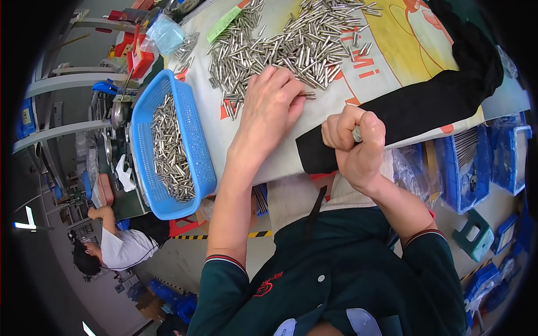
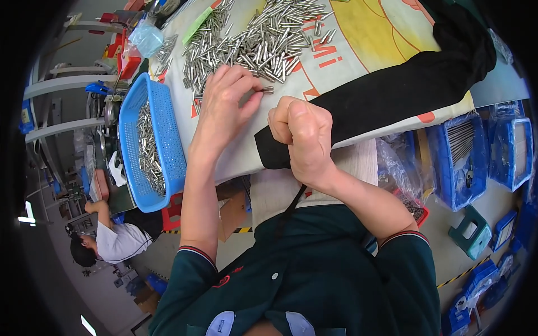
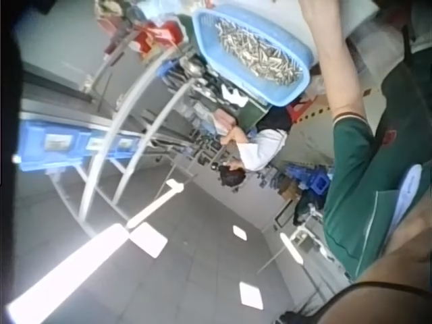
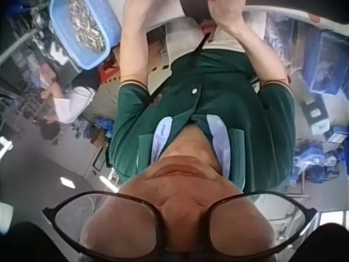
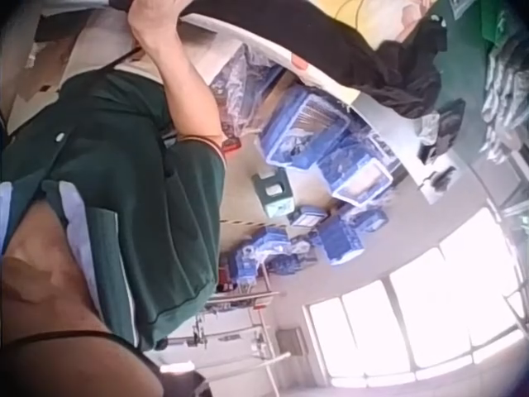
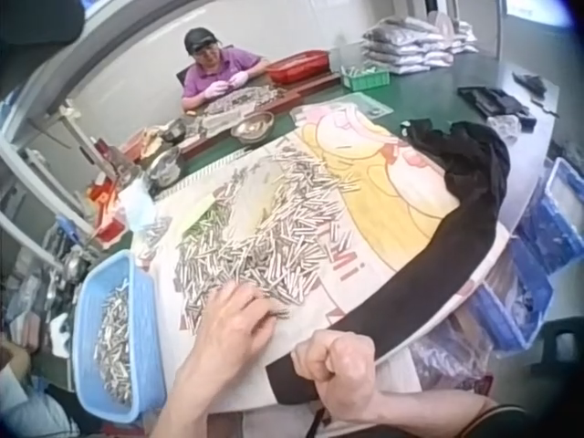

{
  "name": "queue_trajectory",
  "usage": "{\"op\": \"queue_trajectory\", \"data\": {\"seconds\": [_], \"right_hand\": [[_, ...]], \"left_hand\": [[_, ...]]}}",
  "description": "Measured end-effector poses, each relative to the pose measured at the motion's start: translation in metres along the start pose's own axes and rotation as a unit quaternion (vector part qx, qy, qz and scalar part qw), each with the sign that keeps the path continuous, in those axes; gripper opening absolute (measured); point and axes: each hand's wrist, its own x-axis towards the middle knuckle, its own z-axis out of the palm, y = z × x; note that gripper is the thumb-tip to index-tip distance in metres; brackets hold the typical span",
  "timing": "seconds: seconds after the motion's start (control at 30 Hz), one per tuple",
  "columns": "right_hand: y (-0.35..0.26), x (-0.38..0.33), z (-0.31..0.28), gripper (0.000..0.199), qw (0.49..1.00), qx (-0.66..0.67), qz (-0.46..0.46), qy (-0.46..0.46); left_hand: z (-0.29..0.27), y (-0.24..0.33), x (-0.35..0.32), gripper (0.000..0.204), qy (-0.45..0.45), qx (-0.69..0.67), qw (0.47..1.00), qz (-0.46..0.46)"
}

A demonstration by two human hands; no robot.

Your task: Picking up and arranging small metal U-shaped pins on a workbench in a manufacturing environment.

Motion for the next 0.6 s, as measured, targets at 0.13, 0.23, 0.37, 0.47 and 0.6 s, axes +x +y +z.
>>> {"op": "queue_trajectory", "data": {"seconds": [0.13, 0.23, 0.37, 0.47, 0.6], "right_hand": [[-0.001, 0.0, 0.0, 0.052, 1.0, -0.007, 0.001, -0.004], [-0.001, 0.0, 0.002, 0.052, 1.0, -0.006, 0.008, -0.001], [0.003, 0.0, 0.001, 0.048, 1.0, 0.028, -0.002, -0.008], [0.004, 0.001, -0.001, 0.044, 0.998, 0.065, -0.014, -0.007], [0.006, 0.003, -0.006, 0.044, 0.996, 0.09, -0.003, -0.009]], "left_hand": [[0.001, 0.007, -0.006, 0.012, -0.01, 0.029, 1.0, -0.003], [0.009, 0.004, -0.007, 0.013, 0.038, 0.041, 0.998, -0.001], [0.007, -0.001, -0.004, 0.013, 0.021, 0.033, 0.999, 0.01], [-0.009, 0.015, -0.011, 0.017, 0.012, 0.03, 0.999, 0.01], [-0.015, 0.037, -0.041, 0.019, -0.01, 0.011, 1.0, -0.008]]}}
